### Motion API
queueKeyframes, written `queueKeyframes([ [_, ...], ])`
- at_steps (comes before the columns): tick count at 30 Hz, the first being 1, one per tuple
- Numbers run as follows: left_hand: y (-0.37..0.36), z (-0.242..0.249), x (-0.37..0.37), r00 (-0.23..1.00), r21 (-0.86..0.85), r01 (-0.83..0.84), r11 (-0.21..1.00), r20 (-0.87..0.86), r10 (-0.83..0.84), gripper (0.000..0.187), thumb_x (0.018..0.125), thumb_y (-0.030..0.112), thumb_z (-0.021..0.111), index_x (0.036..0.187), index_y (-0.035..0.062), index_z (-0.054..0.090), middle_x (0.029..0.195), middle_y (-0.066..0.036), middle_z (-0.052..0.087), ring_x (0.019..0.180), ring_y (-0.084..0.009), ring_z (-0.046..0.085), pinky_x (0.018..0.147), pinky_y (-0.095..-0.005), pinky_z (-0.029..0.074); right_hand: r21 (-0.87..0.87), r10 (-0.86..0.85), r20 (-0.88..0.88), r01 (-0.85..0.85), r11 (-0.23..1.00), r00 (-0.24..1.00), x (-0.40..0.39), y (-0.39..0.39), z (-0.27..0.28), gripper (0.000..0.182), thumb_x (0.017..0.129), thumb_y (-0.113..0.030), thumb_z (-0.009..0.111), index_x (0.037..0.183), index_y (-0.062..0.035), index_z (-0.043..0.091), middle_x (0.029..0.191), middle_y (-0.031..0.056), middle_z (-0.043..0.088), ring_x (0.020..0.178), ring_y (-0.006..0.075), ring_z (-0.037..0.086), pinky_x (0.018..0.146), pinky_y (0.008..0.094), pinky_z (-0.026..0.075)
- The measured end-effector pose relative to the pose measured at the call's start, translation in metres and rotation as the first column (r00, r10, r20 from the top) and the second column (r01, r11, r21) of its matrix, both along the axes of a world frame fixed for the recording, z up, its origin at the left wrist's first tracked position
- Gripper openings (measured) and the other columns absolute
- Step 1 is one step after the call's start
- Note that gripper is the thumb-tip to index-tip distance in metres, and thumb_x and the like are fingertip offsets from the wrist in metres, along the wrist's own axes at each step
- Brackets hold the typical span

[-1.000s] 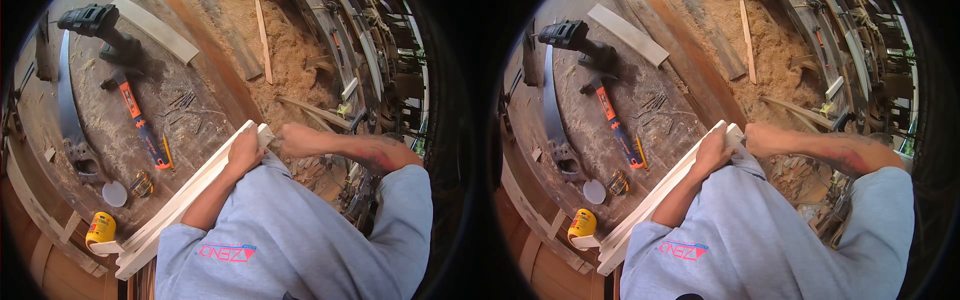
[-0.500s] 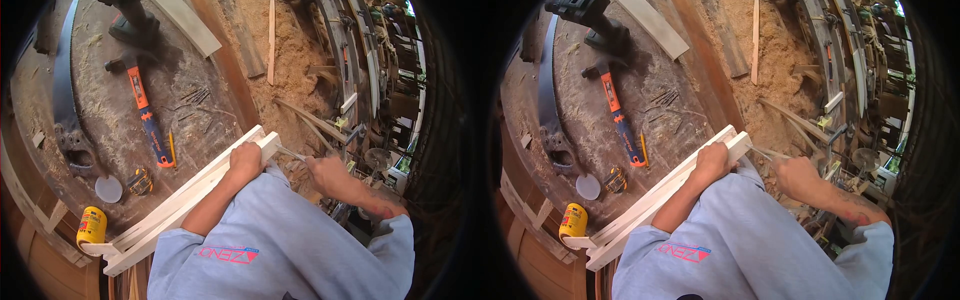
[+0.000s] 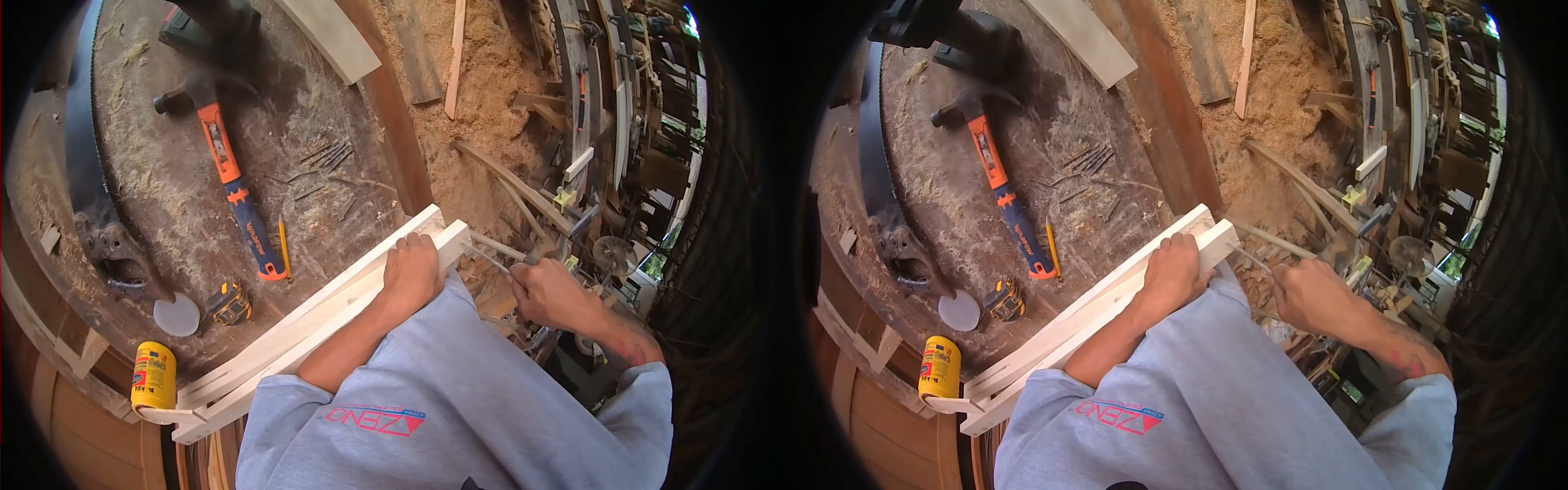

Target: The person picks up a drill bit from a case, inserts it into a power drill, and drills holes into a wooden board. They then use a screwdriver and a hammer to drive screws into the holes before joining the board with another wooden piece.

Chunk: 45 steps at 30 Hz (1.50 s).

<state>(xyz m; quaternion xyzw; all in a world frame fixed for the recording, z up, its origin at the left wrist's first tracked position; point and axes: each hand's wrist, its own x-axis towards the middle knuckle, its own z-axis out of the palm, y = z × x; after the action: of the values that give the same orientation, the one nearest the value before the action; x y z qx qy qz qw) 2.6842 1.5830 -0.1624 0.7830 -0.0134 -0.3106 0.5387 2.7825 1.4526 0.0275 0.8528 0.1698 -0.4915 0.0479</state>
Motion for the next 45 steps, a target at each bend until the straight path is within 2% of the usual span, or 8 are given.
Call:
queueKeyframes([
  [13,0.007,0.003,0.013,0.986,-0.072,0.050,0.996,-0.155,-0.060,0.052,0.079,0.022,0.078,0.111,-0.0128,0.056,0.113,-0.027,0.059,0.109,-0.0407,0.057,0.091,-0.0497,0.049,-0.032,0.095,-0.029,-0.096,0.995,0.995,0.022,0.020,-0.001,0.014,0.075,-0.005,0.061,0.064,0.0035,0.062,0.059,0.0282,0.058,0.059,0.0460,0.062,0.060,0.0524,0.052],
  [18,0.006,-0.005,0.014,0.996,-0.212,-0.016,0.977,-0.087,-0.003,0.069,0.078,0.020,0.079,0.135,-0.0056,0.049,0.127,-0.030,0.056,0.123,-0.0428,0.052,0.103,-0.0484,0.044,-0.027,0.153,-0.003,-0.154,0.988,0.988,0.020,0.022,-0.002,0.017,0.075,-0.006,0.062,0.061,0.0038,0.062,0.060,0.0282,0.059,0.058,0.0464,0.062,0.059,0.0515,0.052],
  [25,-0.006,-0.011,0.011,0.991,-0.269,-0.078,0.960,-0.123,0.046,0.071,0.075,0.014,0.076,0.137,-0.0059,0.046,0.118,-0.032,0.062,0.115,-0.0467,0.057,0.102,-0.0495,0.043,-0.094,0.175,0.262,-0.156,0.983,0.949,-0.042,-0.009,-0.003,0.012,0.082,-0.010,0.065,0.090,-0.0010,0.066,0.056,0.0216,0.059,0.055,0.0411,0.063,0.054,0.0496,0.050],
  [27,-0.012,-0.015,0.006,0.997,-0.244,-0.077,0.967,0.005,0.080,0.063,0.070,0.000,0.057,0.131,-0.0113,0.046,0.110,-0.029,0.064,0.107,-0.0469,0.059,0.092,-0.0548,0.043,-0.076,0.208,0.337,-0.194,0.978,0.918,-0.047,-0.009,-0.002,0.011,0.087,-0.011,0.065,0.095,-0.0036,0.067,0.056,0.0193,0.059,0.054,0.0391,0.063,0.053,0.0492,0.049],
  [32,-0.007,-0.001,0.005,0.987,-0.173,-0.075,0.982,-0.156,0.047,0.052,0.072,0.008,0.070,0.116,-0.0126,0.052,0.109,-0.036,0.060,0.100,-0.0493,0.061,0.090,-0.0516,0.047,0.032,-0.011,0.201,0.005,0.999,0.980,-0.023,-0.008,-0.003,0.012,0.086,-0.009,0.062,0.092,-0.0018,0.069,0.062,0.0244,0.062,0.061,0.0424,0.065,0.061,0.0501,0.052],
  [34,-0.009,0.001,-0.013,0.959,0.023,-0.211,0.977,0.198,0.202,0.048,0.070,0.010,0.077,0.106,-0.0112,0.055,0.111,-0.031,0.055,0.087,-0.0466,0.063,0.080,-0.0485,0.050,0.005,-0.040,0.184,0.040,0.999,0.982,-0.019,-0.001,-0.003,0.012,0.086,-0.009,0.063,0.091,-0.0009,0.070,0.065,0.0251,0.063,0.063,0.0433,0.065,0.062,0.0501,0.052],
  [40,-0.021,0.001,-0.019,0.991,0.201,-0.013,0.979,0.133,-0.014,0.049,0.070,0.014,0.082,0.103,-0.0108,0.055,0.114,-0.029,0.050,0.084,-0.0382,0.065,0.076,-0.0443,0.052,-0.084,-0.202,0.141,0.215,0.973,0.969,-0.009,0.016,-0.004,0.012,0.087,-0.006,0.063,0.092,0.0021,0.070,0.072,0.0258,0.065,0.070,0.0445,0.066,0.066,0.0502,0.051],
  [45,-0.011,0.005,-0.012,0.999,0.093,0.026,0.995,0.036,-0.029,0.051,0.075,0.020,0.082,0.103,-0.0124,0.055,0.116,-0.030,0.050,0.091,-0.0411,0.064,0.081,-0.0481,0.052,-0.131,-0.382,0.153,0.402,0.906,0.911,-0.011,0.022,-0.006,0.012,0.088,-0.005,0.062,0.092,0.0039,0.069,0.076,0.0269,0.066,0.075,0.0446,0.066,0.069,0.0496,0.051],
])
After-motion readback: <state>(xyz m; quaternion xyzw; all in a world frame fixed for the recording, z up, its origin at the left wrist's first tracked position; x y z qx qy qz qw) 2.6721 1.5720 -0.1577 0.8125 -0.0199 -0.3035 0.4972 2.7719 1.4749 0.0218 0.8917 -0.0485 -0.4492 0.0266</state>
